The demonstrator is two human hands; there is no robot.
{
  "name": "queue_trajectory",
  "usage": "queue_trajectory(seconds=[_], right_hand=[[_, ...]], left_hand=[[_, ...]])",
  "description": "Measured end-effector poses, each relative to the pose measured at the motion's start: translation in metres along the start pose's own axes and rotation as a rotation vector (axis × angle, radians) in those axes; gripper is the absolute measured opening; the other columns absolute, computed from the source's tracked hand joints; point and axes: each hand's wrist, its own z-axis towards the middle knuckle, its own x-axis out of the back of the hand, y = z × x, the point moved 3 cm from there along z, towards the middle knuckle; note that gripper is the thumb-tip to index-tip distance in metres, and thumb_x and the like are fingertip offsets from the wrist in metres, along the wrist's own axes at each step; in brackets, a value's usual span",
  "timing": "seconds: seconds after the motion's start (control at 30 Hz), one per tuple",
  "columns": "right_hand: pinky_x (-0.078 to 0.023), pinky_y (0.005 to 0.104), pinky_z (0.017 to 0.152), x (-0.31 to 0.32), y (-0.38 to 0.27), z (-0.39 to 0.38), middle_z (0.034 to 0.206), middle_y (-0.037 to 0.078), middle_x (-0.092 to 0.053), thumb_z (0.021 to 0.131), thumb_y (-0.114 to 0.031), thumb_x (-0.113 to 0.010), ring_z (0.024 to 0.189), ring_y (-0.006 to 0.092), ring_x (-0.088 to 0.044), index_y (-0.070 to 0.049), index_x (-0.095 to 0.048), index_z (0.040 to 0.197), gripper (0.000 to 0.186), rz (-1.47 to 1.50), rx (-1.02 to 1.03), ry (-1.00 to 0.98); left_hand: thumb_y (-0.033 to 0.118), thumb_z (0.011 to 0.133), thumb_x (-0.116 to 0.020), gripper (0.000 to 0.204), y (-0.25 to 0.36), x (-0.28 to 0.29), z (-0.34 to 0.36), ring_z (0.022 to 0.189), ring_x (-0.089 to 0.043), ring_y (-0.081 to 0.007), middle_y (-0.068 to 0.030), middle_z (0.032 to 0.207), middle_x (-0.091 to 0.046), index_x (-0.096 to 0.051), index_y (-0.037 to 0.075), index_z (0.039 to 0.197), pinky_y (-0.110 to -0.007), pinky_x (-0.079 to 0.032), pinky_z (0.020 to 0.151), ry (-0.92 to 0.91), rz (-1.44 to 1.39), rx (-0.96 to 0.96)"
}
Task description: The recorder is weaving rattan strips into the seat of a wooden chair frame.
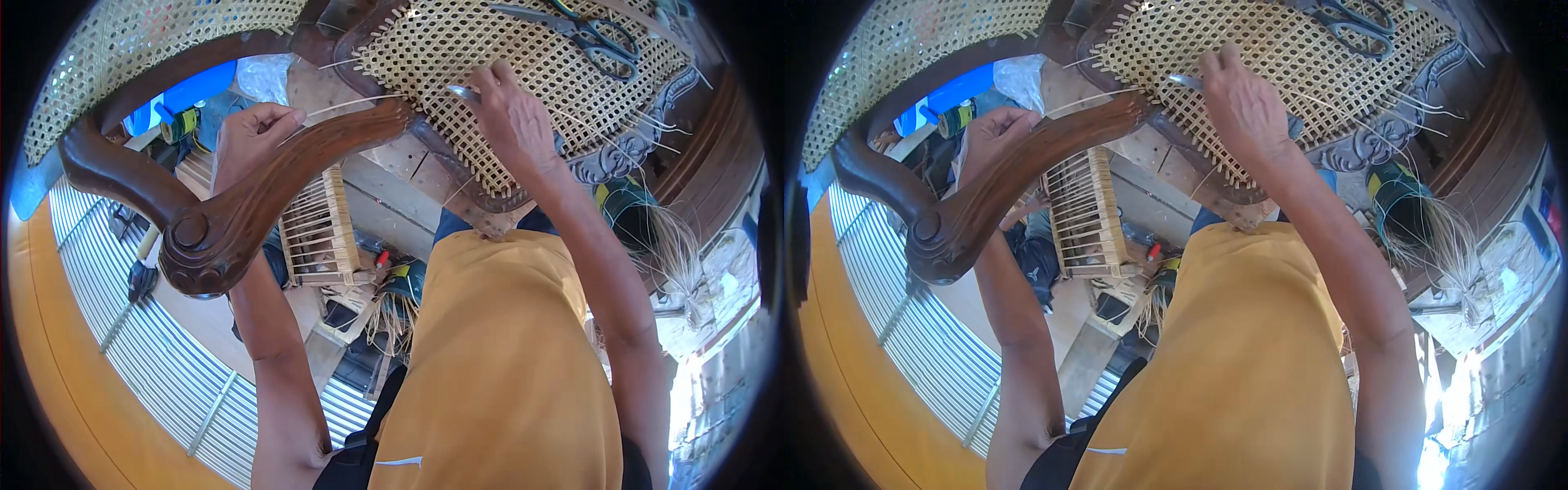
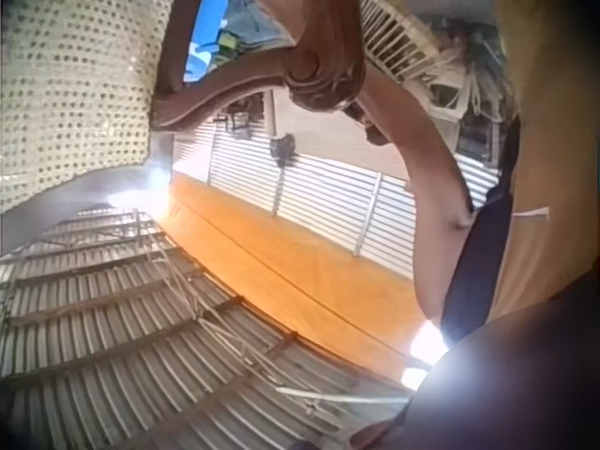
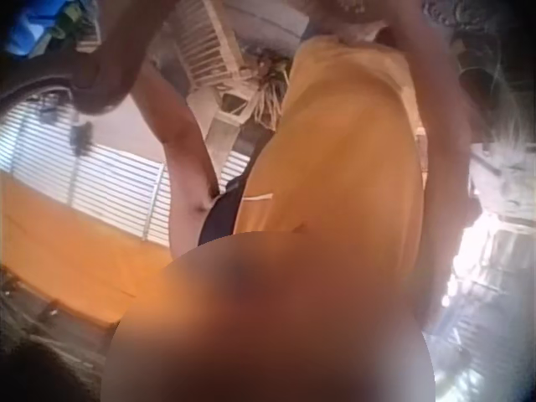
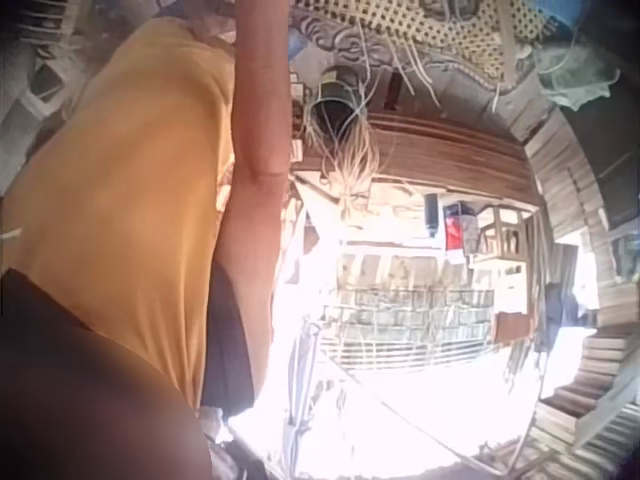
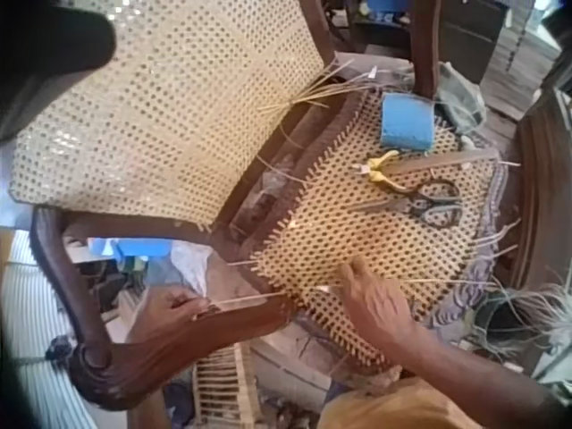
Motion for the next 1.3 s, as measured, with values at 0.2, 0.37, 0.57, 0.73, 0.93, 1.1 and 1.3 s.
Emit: queue_trajectory(seconds=[0.2, 0.37, 0.57, 0.73, 0.93, 1.1, 1.3], right_hand=[[-0.048, 0.0465, 0.065, 0.002, 0.009, 0.003, 0.082, 0.018, -0.062, 0.088, -0.023, -0.06, 0.073, 0.0363, -0.063, -0.005, -0.055, 0.097, 0.02, 0.019, -0.064, -0.202], [-0.047, 0.0479, 0.064, 0.002, 0.012, -0.001, 0.069, 0.018, -0.062, 0.09, -0.024, -0.057, 0.069, 0.0373, -0.062, -0.006, -0.058, 0.092, 0.018, 0.013, -0.109, -0.333], [-0.049, 0.0447, 0.062, 0.029, 0.034, -0.01, 0.069, 0.017, -0.063, 0.091, -0.025, -0.056, 0.064, 0.0332, -0.064, -0.006, -0.062, 0.094, 0.02, 0.02, -0.135, -0.272], [-0.046, 0.0378, 0.058, 0.076, 0.08, -0.033, 0.068, 0.013, -0.063, 0.09, -0.024, -0.062, 0.057, 0.0249, -0.06, -0.003, -0.063, 0.092, 0.021, -0.036, -0.214, -0.26], [-0.043, 0.0305, 0.057, 0.137, 0.142, -0.061, 0.067, 0.008, -0.057, 0.09, -0.027, -0.063, 0.06, 0.0117, -0.052, -0.002, -0.064, 0.1, 0.026, -0.142, -0.608, -0.086], [-0.036, 0.0291, 0.052, 0.157, 0.164, -0.09, 0.064, 0.003, -0.05, 0.092, -0.027, -0.061, 0.056, 0.0106, -0.044, -0.002, -0.063, 0.096, 0.025, -0.116, -0.401, -0.184], [-0.031, 0.0239, 0.052, 0.194, 0.236, -0.135, 0.066, -0.002, -0.046, 0.094, -0.024, -0.06, 0.06, 0.0069, -0.038, -0.005, -0.062, 0.094, 0.019, -0.15, -0.511, -0.123]], left_hand=[[0.022, 0.085, -0.07, 0.025, 0.005, 0.003, 0.003, 0.065, -0.053, -0.0033, -0.0009, 0.07, -0.065, -0.07, -0.002, 0.088, -0.022, -0.043, 0.06, 0.017, 0.016, -0.033], [0.024, 0.084, -0.071, 0.026, 0.017, 0.0, 0.011, 0.066, -0.054, -0.0039, -0.0012, 0.071, -0.065, -0.071, -0.002, 0.088, -0.023, -0.043, 0.061, 0.041, 0.037, -0.122], [0.02, 0.084, -0.071, 0.022, 0.02, 0.0, 0.019, 0.07, -0.058, -0.0085, -0.0056, 0.079, -0.068, -0.071, -0.001, 0.088, -0.025, -0.046, 0.068, 0.08, 0.274, -0.093], [0.035, 0.08, -0.07, 0.03, 0.026, -0.02, 0.035, 0.075, -0.066, -0.0196, -0.0101, 0.081, -0.07, -0.073, 0.007, 0.092, -0.032, -0.05, 0.07, 0.008, 0.461, -0.206], [0.037, 0.08, -0.069, 0.03, 0.02, -0.032, 0.041, 0.081, -0.067, -0.0241, -0.0122, 0.086, -0.07, -0.074, 0.009, 0.091, -0.035, -0.05, 0.075, -0.089, 0.398, -0.226], [0.033, 0.081, -0.069, 0.028, 0.009, -0.03, 0.043, 0.078, -0.068, -0.022, -0.0118, 0.085, -0.07, -0.073, 0.008, 0.093, -0.033, -0.051, 0.074, -0.096, 0.333, -0.12], [0.035, 0.081, -0.071, 0.029, 0.005, -0.055, 0.063, 0.077, -0.067, -0.0187, -0.0109, 0.083, -0.07, -0.073, 0.008, 0.093, -0.032, -0.051, 0.071, -0.198, 0.264, -0.32]])
